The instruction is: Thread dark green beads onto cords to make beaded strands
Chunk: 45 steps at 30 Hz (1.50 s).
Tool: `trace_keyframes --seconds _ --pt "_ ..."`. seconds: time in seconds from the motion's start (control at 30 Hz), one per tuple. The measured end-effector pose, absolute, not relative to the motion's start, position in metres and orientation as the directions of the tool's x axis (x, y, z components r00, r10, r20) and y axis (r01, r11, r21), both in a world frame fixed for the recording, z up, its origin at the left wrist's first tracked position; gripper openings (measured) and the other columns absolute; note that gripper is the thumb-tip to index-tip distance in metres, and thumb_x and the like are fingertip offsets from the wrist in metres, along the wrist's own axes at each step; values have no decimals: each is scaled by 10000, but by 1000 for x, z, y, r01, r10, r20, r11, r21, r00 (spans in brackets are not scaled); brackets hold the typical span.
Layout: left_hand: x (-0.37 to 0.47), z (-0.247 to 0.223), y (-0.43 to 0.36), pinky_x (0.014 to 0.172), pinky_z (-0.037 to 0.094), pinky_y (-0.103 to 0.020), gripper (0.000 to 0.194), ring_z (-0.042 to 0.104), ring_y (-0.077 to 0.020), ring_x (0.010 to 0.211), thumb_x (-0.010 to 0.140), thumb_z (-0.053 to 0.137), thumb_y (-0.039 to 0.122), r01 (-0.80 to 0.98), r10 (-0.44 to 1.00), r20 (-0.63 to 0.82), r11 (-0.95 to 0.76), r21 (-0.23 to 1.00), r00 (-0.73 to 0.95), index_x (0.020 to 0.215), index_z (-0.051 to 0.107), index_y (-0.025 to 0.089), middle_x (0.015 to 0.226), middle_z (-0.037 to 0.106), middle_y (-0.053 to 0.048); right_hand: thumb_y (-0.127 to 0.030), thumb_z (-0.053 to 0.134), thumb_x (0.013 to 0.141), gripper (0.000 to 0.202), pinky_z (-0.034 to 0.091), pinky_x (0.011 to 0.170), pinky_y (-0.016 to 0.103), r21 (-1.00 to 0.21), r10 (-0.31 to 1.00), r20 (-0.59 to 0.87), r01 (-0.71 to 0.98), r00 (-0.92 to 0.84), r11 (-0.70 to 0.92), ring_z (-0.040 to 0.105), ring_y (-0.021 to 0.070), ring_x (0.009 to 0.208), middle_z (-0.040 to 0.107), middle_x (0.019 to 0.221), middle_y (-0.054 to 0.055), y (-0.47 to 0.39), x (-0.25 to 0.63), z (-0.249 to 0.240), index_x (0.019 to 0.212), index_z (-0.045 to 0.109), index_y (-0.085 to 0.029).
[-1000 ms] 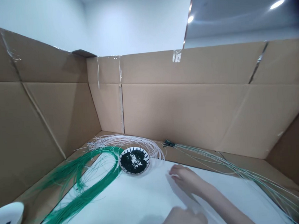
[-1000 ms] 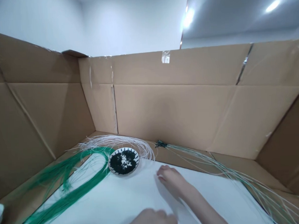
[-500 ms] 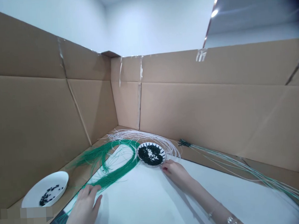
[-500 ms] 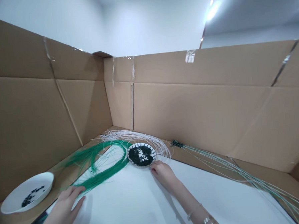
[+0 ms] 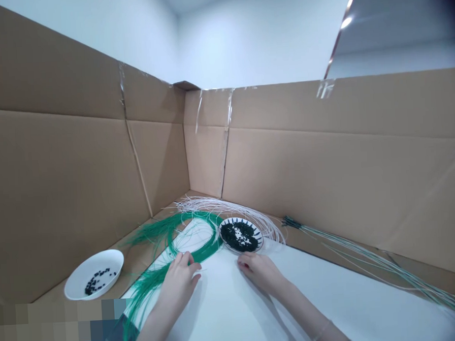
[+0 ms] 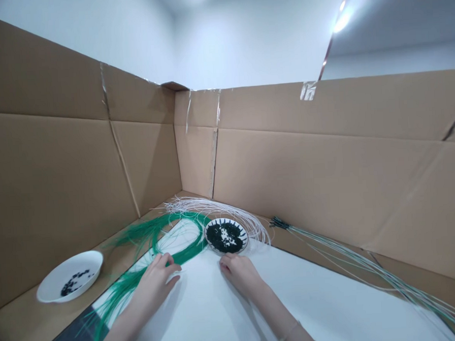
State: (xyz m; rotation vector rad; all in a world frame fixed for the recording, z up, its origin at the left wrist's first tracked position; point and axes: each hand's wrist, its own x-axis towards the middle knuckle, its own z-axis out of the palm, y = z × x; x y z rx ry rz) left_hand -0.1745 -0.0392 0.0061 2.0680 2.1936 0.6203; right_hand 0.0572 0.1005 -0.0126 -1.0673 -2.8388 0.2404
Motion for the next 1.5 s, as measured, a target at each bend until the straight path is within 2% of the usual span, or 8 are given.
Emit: trace_keyframes --seconds 0.13,0.3,0.53,0.77,1.03,1.2,1.37,1.5 --pt "-182 7 -36 870 470 -415 267 595 -292 971 885 530 120 924 968 234 -3 382 -93 844 776 213 977 668 -100 -275 628 988 167 573 859 425 -168 668 29 655 -743 736 689 217 979 703 1094 64 100 46 -13 1083 676 -145" --pt "-188 2 -29 921 447 -432 213 599 -293 987 789 644 135 867 969 230 -41 497 -86 913 786 235 993 702 -74 -272 626 988 160 565 871 430 -215 688 54 665 -723 715 682 218 989 697 1108 67 101 44 -14 1078 676 -150" --pt "-179 8 -5 836 476 -394 197 638 -276 863 834 638 297 640 962 199 -35 768 -187 786 812 219 817 749 -81 -275 624 982 131 546 845 409 -556 694 211 499 -689 665 658 208 947 678 1030 48 94 48 -10 987 664 -150" --pt "-156 10 40 689 525 -323 387 670 -224 736 687 776 527 146 963 105 -70 987 -248 815 782 162 815 781 -86 -363 577 1009 243 575 692 330 -930 775 210 122 -596 347 665 154 735 677 912 23 112 49 10 1114 638 -152" --pt "-132 22 54 647 473 -250 437 579 -127 612 651 861 522 -152 985 71 -95 984 -157 809 635 183 607 643 31 -586 815 723 442 612 748 332 -984 864 59 -177 -500 -35 698 187 822 733 946 50 94 42 33 927 792 -194" --pt "-121 26 56 615 439 -237 515 555 -109 568 683 850 527 -191 998 42 -49 980 -39 841 471 216 595 618 60 -614 868 611 431 605 758 337 -958 873 -26 -237 -486 -161 706 204 806 706 908 44 87 39 31 823 841 -239" --pt "-117 21 52 619 455 -265 518 555 -113 571 724 805 555 -96 995 54 -46 994 79 904 457 216 658 592 48 -689 851 550 524 568 706 367 -973 848 -47 -169 -528 -159 683 236 743 711 805 81 86 51 28 781 846 -219" --pt "-103 13 48 838 516 -386 783 625 -263 1035 538 938 471 99 965 188 -209 973 184 1175 546 242 1206 603 -115 -668 835 592 448 501 799 359 -995 881 95 -73 -463 68 612 260 870 633 879 77 81 65 31 680 824 -228"
